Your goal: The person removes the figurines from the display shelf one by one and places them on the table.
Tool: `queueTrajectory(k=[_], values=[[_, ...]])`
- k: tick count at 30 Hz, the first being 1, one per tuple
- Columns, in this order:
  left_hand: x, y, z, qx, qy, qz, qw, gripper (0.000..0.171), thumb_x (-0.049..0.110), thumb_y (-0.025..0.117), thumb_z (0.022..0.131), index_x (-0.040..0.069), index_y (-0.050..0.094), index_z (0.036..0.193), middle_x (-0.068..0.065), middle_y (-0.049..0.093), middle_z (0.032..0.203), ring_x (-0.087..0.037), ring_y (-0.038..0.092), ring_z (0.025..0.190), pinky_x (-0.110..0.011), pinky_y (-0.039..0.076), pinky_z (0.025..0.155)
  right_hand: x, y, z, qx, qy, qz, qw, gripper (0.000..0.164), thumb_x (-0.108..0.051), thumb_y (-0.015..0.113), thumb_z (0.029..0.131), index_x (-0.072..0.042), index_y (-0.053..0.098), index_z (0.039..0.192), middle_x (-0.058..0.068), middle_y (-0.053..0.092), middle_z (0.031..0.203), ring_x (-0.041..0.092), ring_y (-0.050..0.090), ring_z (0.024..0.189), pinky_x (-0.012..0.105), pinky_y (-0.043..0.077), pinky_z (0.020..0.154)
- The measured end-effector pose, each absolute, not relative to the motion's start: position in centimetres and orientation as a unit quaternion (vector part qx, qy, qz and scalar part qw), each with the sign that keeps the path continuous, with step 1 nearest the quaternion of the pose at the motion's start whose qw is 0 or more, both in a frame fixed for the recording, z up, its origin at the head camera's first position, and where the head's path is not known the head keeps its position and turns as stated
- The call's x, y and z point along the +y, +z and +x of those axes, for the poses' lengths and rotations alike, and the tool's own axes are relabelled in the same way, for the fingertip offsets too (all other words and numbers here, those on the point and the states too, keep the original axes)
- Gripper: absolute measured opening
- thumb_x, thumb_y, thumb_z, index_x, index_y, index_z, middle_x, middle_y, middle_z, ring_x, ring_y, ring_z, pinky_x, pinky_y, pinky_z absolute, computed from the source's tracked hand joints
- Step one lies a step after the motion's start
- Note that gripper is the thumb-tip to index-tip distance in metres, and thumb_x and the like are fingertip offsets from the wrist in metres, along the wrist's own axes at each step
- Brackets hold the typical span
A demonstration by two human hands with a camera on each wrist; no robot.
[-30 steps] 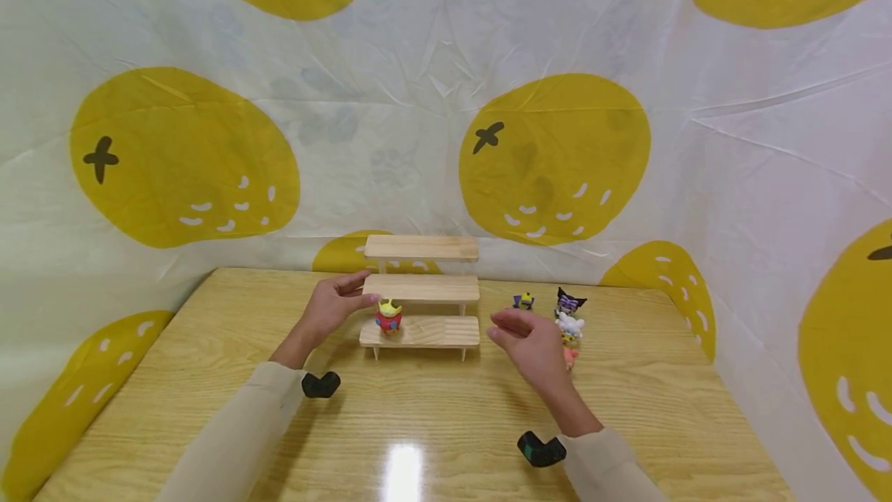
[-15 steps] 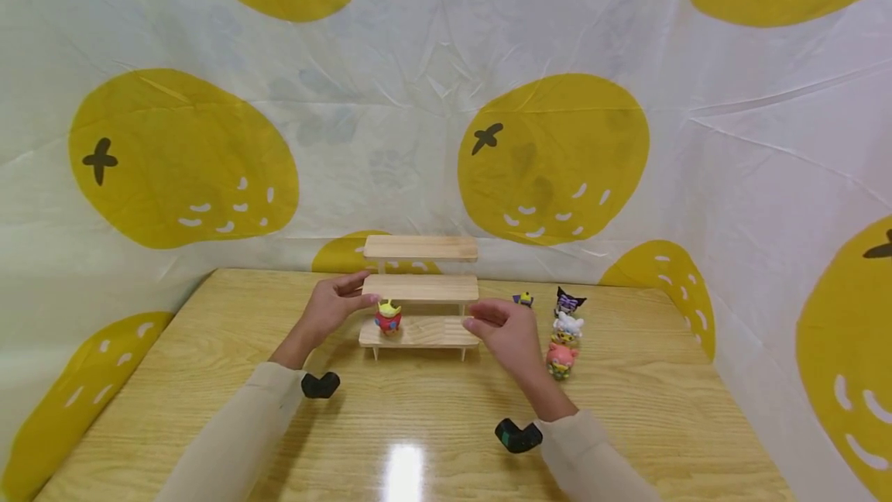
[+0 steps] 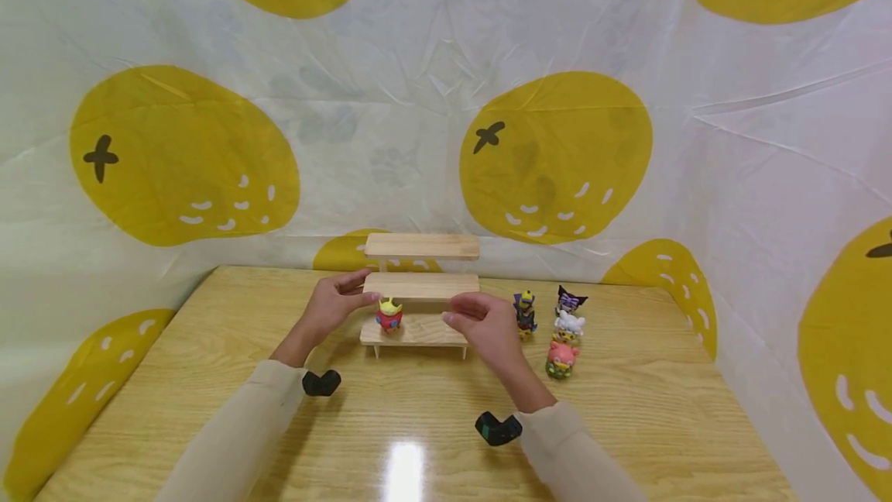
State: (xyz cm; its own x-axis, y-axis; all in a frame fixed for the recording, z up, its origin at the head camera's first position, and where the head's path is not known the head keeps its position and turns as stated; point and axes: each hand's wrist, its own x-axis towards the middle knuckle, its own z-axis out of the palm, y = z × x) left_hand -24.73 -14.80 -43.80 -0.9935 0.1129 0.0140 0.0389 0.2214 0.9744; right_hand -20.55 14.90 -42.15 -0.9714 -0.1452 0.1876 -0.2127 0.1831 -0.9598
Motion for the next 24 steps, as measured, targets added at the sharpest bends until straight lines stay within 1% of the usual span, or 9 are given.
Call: queueTrajectory(k=[1,3,6,8,10,13,16,20,24], values=[[-14.8,-43.6,-24.5,0.782,0.621,0.051,0.028,0.062,0.018,0.079,0.095,0.009,0.056,0.151,-0.018,0.051,0.158,-0.038,0.051,0.145,-0.049,0.049,0.116,14.7,-42.2,-20.6,-0.767,0.63,0.117,0.026,0.032,0.0,0.079,0.09,0.011,0.071,0.12,0.034,0.071,0.122,-0.005,0.072,0.093,0.016,0.061,0.086],[-14.8,-43.7,-24.6,0.782,0.621,0.053,0.024,0.062,0.019,0.08,0.094,0.009,0.056,0.151,-0.017,0.051,0.158,-0.038,0.051,0.145,-0.049,0.049,0.116,14.3,-42.1,-20.7,-0.763,0.635,0.119,0.025,0.033,0.002,0.079,0.09,0.012,0.071,0.12,0.033,0.071,0.122,0.001,0.074,0.096,0.016,0.061,0.086],[-15.1,-44.8,-25.3,0.781,0.622,0.058,0.017,0.064,0.024,0.082,0.093,0.012,0.057,0.151,-0.015,0.052,0.158,-0.036,0.052,0.145,-0.048,0.05,0.115,13.6,-42.1,-20.8,-0.76,0.638,0.124,0.023,0.033,0.003,0.079,0.089,0.013,0.071,0.12,0.033,0.071,0.122,0.017,0.077,0.103,0.017,0.061,0.087],[-15.3,-45.5,-25.7,0.778,0.625,0.057,0.016,0.066,0.026,0.084,0.091,0.014,0.058,0.15,-0.012,0.053,0.158,-0.034,0.053,0.145,-0.048,0.051,0.115,13.3,-42.1,-20.9,-0.761,0.637,0.125,0.02,0.034,0.002,0.079,0.09,0.012,0.07,0.121,0.032,0.072,0.123,0.029,0.076,0.109,0.017,0.061,0.088],[-15.4,-45.8,-25.9,0.778,0.626,0.058,0.015,0.067,0.029,0.085,0.09,0.015,0.059,0.15,-0.011,0.054,0.157,-0.033,0.054,0.144,-0.047,0.051,0.115,13.0,-42.1,-21.0,-0.763,0.634,0.126,0.016,0.035,0.002,0.079,0.09,0.011,0.07,0.122,0.031,0.071,0.124,0.037,0.074,0.113,0.017,0.061,0.089],[-15.4,-45.9,-26.0,0.777,0.627,0.058,0.016,0.068,0.029,0.085,0.09,0.013,0.058,0.15,-0.012,0.053,0.158,-0.034,0.054,0.144,-0.047,0.051,0.115,12.4,-42.2,-21.0,-0.765,0.632,0.122,0.009,0.035,0.001,0.079,0.09,0.01,0.07,0.123,0.031,0.071,0.126,0.042,0.071,0.117,0.018,0.061,0.09],[-15.4,-46.0,-26.0,0.776,0.628,0.059,0.016,0.068,0.029,0.084,0.09,0.013,0.058,0.15,-0.013,0.053,0.158,-0.035,0.054,0.144,-0.048,0.05,0.115,11.9,-42.3,-21.1,-0.766,0.631,0.119,0.005,0.035,0.001,0.079,0.09,0.009,0.07,0.123,0.03,0.071,0.127,0.043,0.069,0.12,0.022,0.062,0.093],[-15.4,-46.0,-26.0,0.775,0.629,0.057,0.016,0.066,0.03,0.085,0.089,0.017,0.06,0.148,-0.013,0.054,0.157,-0.034,0.055,0.144,-0.047,0.051,0.115,11.3,-42.5,-21.0,-0.771,0.627,0.113,-0.001,0.036,0.0,0.079,0.09,0.007,0.071,0.124,0.027,0.072,0.127,0.041,0.069,0.121,0.026,0.062,0.096],[-15.4,-46.0,-26.0,0.776,0.628,0.058,0.016,0.066,0.03,0.085,0.089,0.017,0.06,0.148,-0.013,0.054,0.157,-0.035,0.055,0.144,-0.047,0.052,0.114,10.8,-42.6,-20.9,-0.771,0.627,0.111,-0.003,0.037,0.0,0.079,0.09,0.008,0.07,0.126,0.028,0.071,0.129,0.04,0.068,0.123,0.028,0.062,0.098]])
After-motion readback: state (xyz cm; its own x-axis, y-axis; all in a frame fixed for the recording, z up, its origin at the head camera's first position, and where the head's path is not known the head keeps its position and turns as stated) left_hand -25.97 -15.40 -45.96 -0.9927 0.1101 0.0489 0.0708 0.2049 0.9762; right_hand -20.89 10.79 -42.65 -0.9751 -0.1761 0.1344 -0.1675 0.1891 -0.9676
